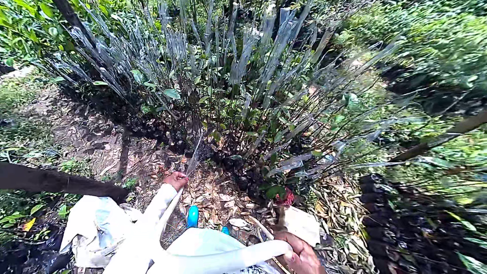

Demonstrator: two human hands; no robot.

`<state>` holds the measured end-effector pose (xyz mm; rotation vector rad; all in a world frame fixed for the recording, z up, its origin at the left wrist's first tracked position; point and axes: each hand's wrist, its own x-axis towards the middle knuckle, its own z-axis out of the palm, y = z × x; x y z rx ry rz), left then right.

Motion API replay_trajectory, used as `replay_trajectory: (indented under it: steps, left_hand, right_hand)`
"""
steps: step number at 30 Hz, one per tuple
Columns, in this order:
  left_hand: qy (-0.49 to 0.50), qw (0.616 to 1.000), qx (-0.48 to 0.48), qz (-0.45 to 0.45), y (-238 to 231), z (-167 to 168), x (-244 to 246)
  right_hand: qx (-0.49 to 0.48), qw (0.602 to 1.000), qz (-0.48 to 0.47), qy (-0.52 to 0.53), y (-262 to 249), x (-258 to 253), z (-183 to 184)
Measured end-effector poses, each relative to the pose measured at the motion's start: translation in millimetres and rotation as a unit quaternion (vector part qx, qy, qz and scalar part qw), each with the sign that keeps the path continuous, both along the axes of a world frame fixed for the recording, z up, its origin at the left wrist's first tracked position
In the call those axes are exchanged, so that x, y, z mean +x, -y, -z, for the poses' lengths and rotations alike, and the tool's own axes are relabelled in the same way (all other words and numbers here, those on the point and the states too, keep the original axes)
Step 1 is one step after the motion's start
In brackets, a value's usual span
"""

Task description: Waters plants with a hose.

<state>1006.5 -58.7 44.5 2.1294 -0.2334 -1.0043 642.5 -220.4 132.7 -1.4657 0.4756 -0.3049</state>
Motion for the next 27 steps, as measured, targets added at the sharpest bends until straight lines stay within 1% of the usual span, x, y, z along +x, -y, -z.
replay_trajectory:
  steps: [3, 6, 9, 12, 14, 17, 22, 25, 27]
  left_hand:
    - [0.004, 1.000, -0.013, -0.009, -6.6, 0.7, 11.3]
    - [0.010, 1.000, 0.003, -0.015, -20.5, -9.8, 31.1]
    - [-0.016, 1.000, 0.009, 0.016, -34.1, -20.6, 54.3]
    - [0.024, 0.999, 0.026, 0.025, -33.2, -9.1, 81.8]
    - [0.043, 0.998, 0.029, 0.031, -23.9, -2.9, 92.5]
    - [0.039, 0.998, 0.024, 0.046, 0.9, 0.0, 100.1]
    - [0.041, 0.993, 0.011, 0.107, 37.9, 8.6, 115.8]
    - [0.038, 0.994, -0.035, 0.093, 53.1, 15.4, 125.4]
    - [0.042, 0.996, -0.036, 0.068, 64.7, 14.4, 129.0]
  right_hand:
    - [-0.015, 1.000, -0.006, 0.009, 0.7, 6.1, 3.7]
    - [-0.026, 1.000, -0.003, 0.005, -4.9, 12.6, 4.4]
    - [-0.012, 1.000, -0.011, -0.002, -13.4, 20.8, 1.1]
    - [-0.019, 1.000, -0.016, 0.005, -18.7, 37.0, 4.2]
    - [-0.038, 0.999, -0.005, -0.011, -23.5, 48.6, 2.4]
    - [-0.064, 0.997, 0.030, -0.042, -28.6, 63.0, -8.4]
    - [-0.055, 0.995, 0.082, -0.019, -31.3, 75.2, -14.3]
    - [-0.048, 0.992, 0.110, -0.028, -33.4, 76.2, -15.8]
    - [-0.051, 0.991, 0.125, -0.024, -36.3, 76.8, -15.4]
